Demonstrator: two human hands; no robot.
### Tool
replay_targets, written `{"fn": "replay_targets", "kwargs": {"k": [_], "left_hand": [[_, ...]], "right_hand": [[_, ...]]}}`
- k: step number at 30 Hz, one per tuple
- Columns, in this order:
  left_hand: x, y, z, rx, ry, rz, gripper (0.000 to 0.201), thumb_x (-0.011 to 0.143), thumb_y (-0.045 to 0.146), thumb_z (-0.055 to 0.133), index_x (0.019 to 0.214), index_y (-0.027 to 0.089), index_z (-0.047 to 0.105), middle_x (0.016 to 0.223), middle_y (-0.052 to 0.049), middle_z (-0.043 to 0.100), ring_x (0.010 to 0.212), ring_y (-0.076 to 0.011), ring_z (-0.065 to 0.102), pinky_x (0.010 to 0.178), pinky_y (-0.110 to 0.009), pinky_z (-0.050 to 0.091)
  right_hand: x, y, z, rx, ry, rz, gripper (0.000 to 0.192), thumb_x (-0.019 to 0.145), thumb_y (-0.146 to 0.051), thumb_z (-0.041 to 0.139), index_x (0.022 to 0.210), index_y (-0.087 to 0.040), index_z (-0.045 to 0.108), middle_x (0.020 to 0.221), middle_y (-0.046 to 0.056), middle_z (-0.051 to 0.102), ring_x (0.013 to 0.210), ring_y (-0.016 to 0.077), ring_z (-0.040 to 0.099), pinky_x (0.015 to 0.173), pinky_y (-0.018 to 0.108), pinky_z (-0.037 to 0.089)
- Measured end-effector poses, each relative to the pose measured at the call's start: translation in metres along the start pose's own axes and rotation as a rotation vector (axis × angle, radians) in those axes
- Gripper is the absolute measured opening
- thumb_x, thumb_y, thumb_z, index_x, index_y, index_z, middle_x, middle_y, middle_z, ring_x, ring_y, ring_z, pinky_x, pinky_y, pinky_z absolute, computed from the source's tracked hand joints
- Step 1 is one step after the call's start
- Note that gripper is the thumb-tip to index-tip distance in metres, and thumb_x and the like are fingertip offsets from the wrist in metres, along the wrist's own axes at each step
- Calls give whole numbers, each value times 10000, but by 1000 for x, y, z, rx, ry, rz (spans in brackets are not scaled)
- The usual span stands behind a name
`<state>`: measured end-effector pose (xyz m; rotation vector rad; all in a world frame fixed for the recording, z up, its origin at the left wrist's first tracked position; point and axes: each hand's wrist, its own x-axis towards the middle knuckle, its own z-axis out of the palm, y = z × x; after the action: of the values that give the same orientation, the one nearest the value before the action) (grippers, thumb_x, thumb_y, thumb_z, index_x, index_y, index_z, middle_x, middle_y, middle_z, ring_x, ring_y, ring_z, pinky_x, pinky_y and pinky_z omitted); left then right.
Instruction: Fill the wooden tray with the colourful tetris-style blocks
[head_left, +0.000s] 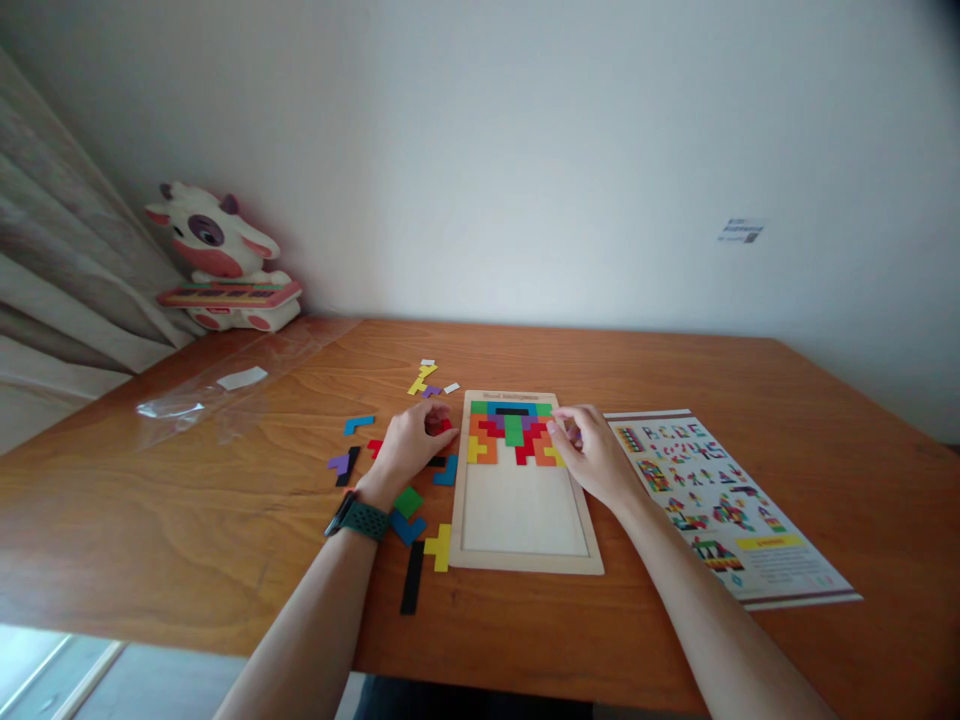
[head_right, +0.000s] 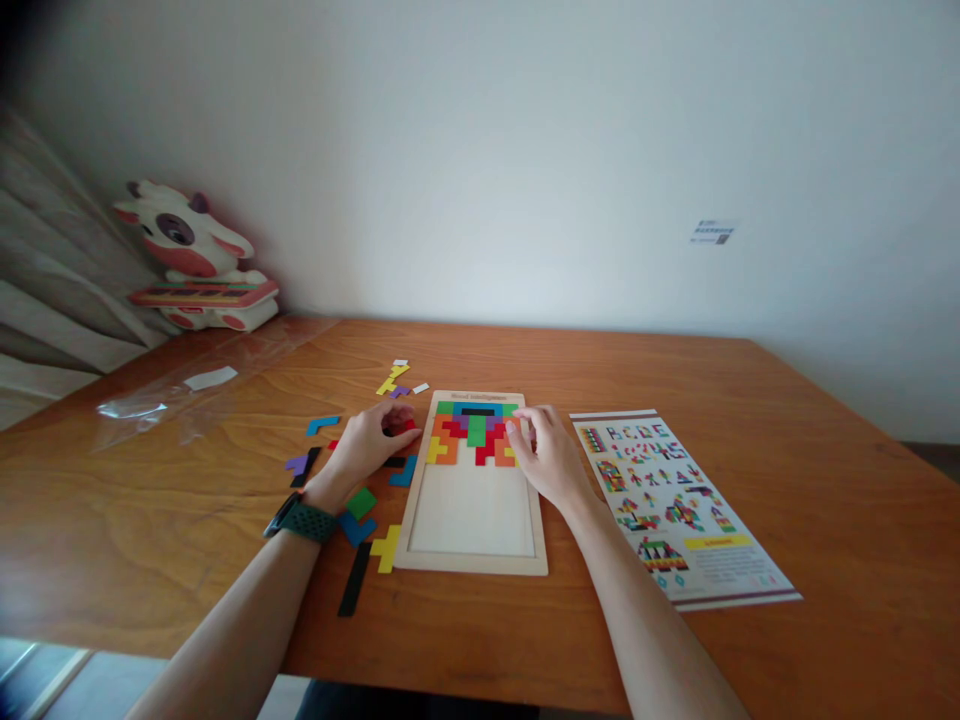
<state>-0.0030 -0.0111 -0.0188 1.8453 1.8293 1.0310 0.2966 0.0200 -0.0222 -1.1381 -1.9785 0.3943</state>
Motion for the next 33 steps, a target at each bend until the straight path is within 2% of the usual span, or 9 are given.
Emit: {"fn": "replay_targets", "kwargs": {"k": [11,15,17,19,21,23,27,33], "left_hand": [[-2,12,4,10,51,91,205,794,191,683,999,202,689,962,-38,726,798,-167,688,750,-295,562],[-4,18,9,-128,61,48,333,796,270,728,1118,206,674,1047,-58,731,743,-158,695,681,-280,562],[-6,24,12,-245,14,-7,372,779,343,759,1110,192,678,957,-53,750,720,-170,697,632,-271,550],[-9,32,14,-337,-50,-40,328,764,425,771,972,179,712,814,-36,750,699,-181,688,600,-262,529],[-11,41,15,-386,-100,-37,314,765,484,758,829,178,727,750,-27,740,679,-176,668,583,-254,503],[-12,48,15,-406,-120,-15,319,776,501,746,775,182,740,742,-24,734,671,-166,646,588,-251,485],[-13,56,15,-465,-140,57,333,769,506,763,770,173,752,795,-37,712,700,-147,615,637,-256,477],[-16,61,16,-730,-337,-10,440,824,576,706,962,160,676,689,9,650,579,-95,552,574,-229,463]], "right_hand": [[0,0,0,-1,2,-1,311,981,-469,509,1080,-196,622,1009,101,614,751,203,614,706,378,548],[1,-2,-1,-7,8,-12,293,985,-459,501,1067,-206,623,992,99,619,745,206,616,695,374,544],[0,-6,0,-10,6,-26,271,987,-439,500,1061,-210,624,996,98,628,752,206,620,701,372,547],[0,-11,1,-3,1,-48,236,986,-410,510,1059,-215,622,1010,96,638,788,210,630,733,374,551],[-2,-18,4,16,-21,-88,193,984,-373,523,1063,-225,619,1027,90,646,854,219,640,790,384,551],[-4,-25,7,52,-65,-130,157,981,-341,539,1069,-235,614,1048,82,647,899,220,643,823,386,550],[-7,-35,13,142,-149,-196,119,974,-319,563,1056,-243,604,1041,72,653,926,217,654,803,368,561],[-9,-40,14,162,-164,-192,126,963,-342,583,1036,-243,608,1017,77,682,901,225,678,768,368,574]]}}
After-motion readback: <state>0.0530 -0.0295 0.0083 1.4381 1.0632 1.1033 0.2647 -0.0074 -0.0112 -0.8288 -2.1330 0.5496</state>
